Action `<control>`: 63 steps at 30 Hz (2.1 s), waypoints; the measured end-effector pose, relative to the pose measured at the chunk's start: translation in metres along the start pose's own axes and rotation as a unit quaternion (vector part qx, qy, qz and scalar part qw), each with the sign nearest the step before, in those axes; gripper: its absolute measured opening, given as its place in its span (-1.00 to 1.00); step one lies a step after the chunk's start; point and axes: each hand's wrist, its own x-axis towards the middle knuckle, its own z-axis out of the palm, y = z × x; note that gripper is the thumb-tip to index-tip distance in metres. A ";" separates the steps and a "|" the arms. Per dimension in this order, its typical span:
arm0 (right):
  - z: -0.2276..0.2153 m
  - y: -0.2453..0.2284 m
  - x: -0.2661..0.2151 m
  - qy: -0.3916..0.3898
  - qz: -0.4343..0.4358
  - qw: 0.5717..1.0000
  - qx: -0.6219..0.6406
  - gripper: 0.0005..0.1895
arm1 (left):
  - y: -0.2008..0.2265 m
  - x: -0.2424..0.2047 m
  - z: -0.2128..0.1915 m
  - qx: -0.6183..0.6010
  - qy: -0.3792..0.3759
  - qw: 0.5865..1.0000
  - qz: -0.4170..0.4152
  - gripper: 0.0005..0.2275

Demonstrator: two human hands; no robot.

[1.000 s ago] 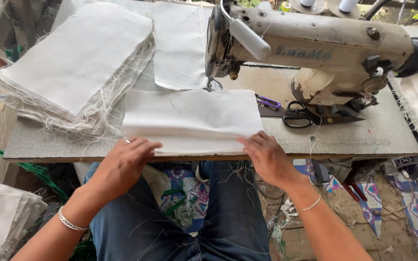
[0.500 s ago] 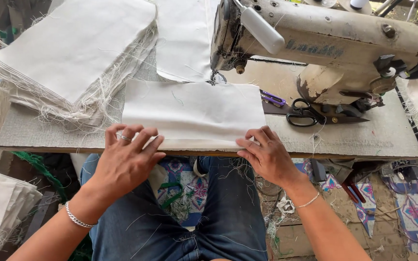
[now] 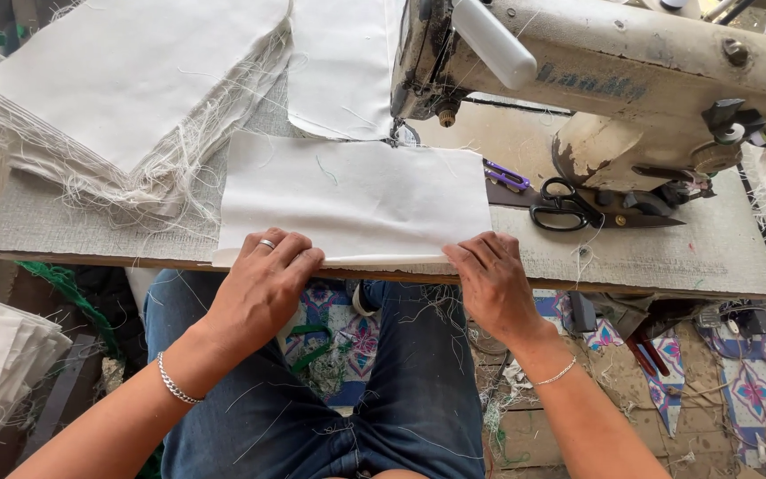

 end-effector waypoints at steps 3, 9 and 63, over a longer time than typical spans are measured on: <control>0.000 0.002 0.001 -0.014 0.016 0.999 0.027 -0.83 | 0.001 0.000 -0.003 0.001 -0.013 0.999 -0.030 -0.90; -0.005 0.006 0.002 -0.011 0.079 0.992 0.095 -0.87 | -0.018 0.001 -0.009 -0.065 -0.018 0.992 -0.104 -0.90; 0.036 0.033 0.125 -0.072 -0.043 0.987 0.139 -0.55 | -0.044 0.133 0.055 -0.128 -0.144 0.981 0.013 -0.61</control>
